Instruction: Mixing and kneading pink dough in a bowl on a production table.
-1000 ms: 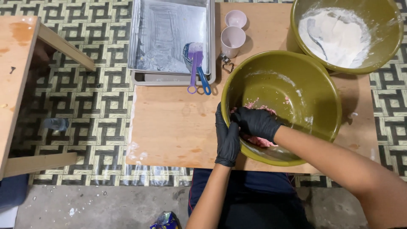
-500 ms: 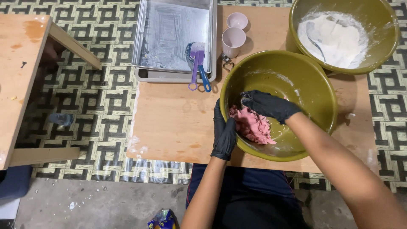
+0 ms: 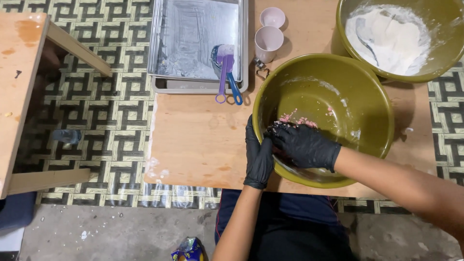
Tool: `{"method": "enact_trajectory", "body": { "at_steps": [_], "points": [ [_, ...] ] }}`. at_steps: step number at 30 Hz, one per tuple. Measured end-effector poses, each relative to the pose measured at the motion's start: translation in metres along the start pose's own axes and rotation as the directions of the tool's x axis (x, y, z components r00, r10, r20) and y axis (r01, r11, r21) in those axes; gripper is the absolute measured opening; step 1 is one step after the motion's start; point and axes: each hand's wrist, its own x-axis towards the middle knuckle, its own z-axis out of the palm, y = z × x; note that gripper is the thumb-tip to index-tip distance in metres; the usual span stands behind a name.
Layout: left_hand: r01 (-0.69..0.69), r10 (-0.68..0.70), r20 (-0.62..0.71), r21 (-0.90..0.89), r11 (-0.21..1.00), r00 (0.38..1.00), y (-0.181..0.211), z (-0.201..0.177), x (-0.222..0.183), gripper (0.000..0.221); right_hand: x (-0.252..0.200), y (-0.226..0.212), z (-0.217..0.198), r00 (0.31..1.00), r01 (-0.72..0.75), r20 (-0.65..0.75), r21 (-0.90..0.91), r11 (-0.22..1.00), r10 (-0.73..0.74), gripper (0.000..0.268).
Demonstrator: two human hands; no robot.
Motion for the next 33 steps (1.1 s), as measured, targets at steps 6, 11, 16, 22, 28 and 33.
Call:
{"method": "enact_trajectory", "body": {
  "at_steps": [6,11,16,22,28,33],
  "points": [
    [-0.005,0.007,0.024,-0.051,0.999,1.0,0.023,-0.004,-0.014,0.07,0.008,-0.009,-0.008,0.967,-0.232,0.127,0.077,0.97,0.221,0.046],
    [-0.015,0.019,0.042,-0.094,0.995,0.999,0.036,-0.007,-0.021,0.072,0.001,0.003,0.05,0.916,-0.38,0.24,0.265,0.886,0.321,0.055],
    [-0.262,0.268,0.036,-0.128,0.957,0.963,0.02,-0.01,-0.022,0.07,0.025,0.002,0.009,0.859,-0.508,0.314,0.435,0.743,0.404,0.042],
    [-0.083,0.085,0.039,-0.05,0.995,0.996,-0.012,-0.006,-0.001,0.078,0.014,0.007,0.013,0.822,-0.559,0.328,0.314,0.768,0.465,0.064],
    [-0.094,0.123,0.096,-0.266,0.959,0.988,-0.037,-0.016,-0.058,0.093,-0.011,0.045,-0.101,0.843,-0.537,0.419,0.679,0.5,0.337,0.07],
    [-0.078,0.103,0.197,-0.128,0.989,0.975,-0.03,-0.017,-0.074,0.087,-0.068,0.064,-0.032,0.675,-0.359,0.46,0.888,-0.287,0.577,0.069]
  ]
}}
